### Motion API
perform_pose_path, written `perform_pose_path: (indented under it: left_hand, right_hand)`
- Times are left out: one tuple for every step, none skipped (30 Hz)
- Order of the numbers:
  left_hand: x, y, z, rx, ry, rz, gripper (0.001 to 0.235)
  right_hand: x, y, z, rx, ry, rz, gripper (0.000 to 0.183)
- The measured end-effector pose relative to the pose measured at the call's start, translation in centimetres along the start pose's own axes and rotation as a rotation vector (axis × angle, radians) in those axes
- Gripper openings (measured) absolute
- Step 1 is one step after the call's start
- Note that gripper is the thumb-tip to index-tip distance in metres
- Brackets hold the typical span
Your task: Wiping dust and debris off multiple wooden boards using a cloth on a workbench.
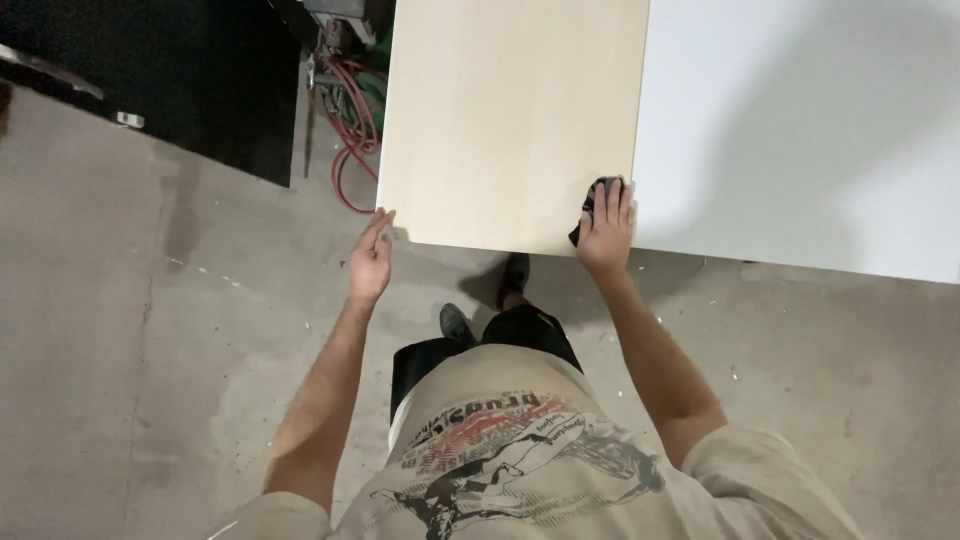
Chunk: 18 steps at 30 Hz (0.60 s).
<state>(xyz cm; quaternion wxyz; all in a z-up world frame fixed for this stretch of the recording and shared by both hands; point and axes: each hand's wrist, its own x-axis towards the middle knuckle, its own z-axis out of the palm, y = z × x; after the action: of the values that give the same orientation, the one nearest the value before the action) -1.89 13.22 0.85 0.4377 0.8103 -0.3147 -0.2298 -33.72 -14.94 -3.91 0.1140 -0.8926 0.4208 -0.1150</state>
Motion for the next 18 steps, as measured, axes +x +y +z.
perform_pose_path:
  left_hand:
    - [0.1,0.0,0.2,-0.06,-0.003,-0.025,0.043]
    - [0.2,0.0,0.3,-0.121,-0.007,-0.051,0.046]
    - [0.6,-0.4,0.2,-0.121,-0.009,-0.046,0.046]
    - [0.9,-0.8,0.1,-0.092,-0.049,-0.043,0.047]
    - [1.0,-1.3,0.1,-0.065,-0.083,-0.044,0.047]
    - [1.2,-1.6,-0.1,-0.068,-0.079,-0.043,0.047]
    - [1.0,-1.8,-0.4,-0.104,-0.108,-0.062,0.049]
    - [0.9,-2.0,-0.6,-0.14,-0.138,-0.081,0.051]
    - [0.7,-2.2,-1.4,-0.141,-0.138,-0.078,0.051]
    - [0.5,-2.2,-2.3,-0.223,-0.096,-0.197,0.042]
    - [0.5,-2.1,-3.2,-0.304,-0.054,-0.312,0.035]
    - [0.4,-2.4,-3.8,-0.303,-0.054,-0.306,0.035]
    - [-0.5,-3.0,-4.5,-0.467,0.026,-0.383,0.033]
    - [-1.3,-3.7,-5.2,-0.63,0.108,-0.459,0.035]
    - [-2.4,-13.0,-2.6,-0.629,0.14,-0.486,0.035]
    - [-3.4,-21.9,0.0,-0.391,0.071,-0.558,0.04]
    - [-3.3,-31.1,1.7,-0.152,0.023,-0.633,0.048]
    - [-12.1,-28.6,-3.8,-0.15,0.074,-0.671,0.048]
  right_hand:
    - [-0.1,-0.5,1.3,-0.03,0.082,-0.005,0.062]
    - [-0.1,-0.9,2.7,-0.06,0.165,-0.01,0.063]
    - [-0.4,-4.6,2.3,-0.062,0.169,-0.008,0.063]
    - [-0.8,-8.4,2.0,-0.146,-0.002,-0.1,0.063]
    - [-1.2,-12.1,1.7,-0.23,-0.176,-0.199,0.063]
    - [-2.0,-14.4,4.1,-0.232,-0.174,-0.203,0.063]
    - [-3.0,-16.7,6.4,-0.08,-0.063,-0.423,0.062]
    - [-4.0,-18.9,8.7,0.077,0.049,-0.641,0.061]
    - [-5.7,-20.3,12.8,0.075,0.051,-0.641,0.061]
    - [-7.4,-21.7,16.9,0.206,0.032,-0.793,0.048]
    - [-8.8,-23.0,20.9,0.338,0.016,-0.943,0.037]
    - [-8.1,-23.9,16.0,0.336,0.022,-0.943,0.037]
    - [-8.2,-24.9,11.1,0.571,-0.441,-0.631,0.035]
    - [-8.1,-26.0,6.3,0.776,-0.883,-0.27,0.034]
    - [-8.6,-22.2,9.2,0.779,-0.921,-0.287,0.034]
    - [-8.7,-18.4,12.4,1.198,-0.937,-0.023,0.032]
    - [-7.4,-16.8,17.3,1.596,-0.944,0.264,0.032]
    - [-9.6,-19.2,12.3,1.595,-1.012,0.244,0.032]
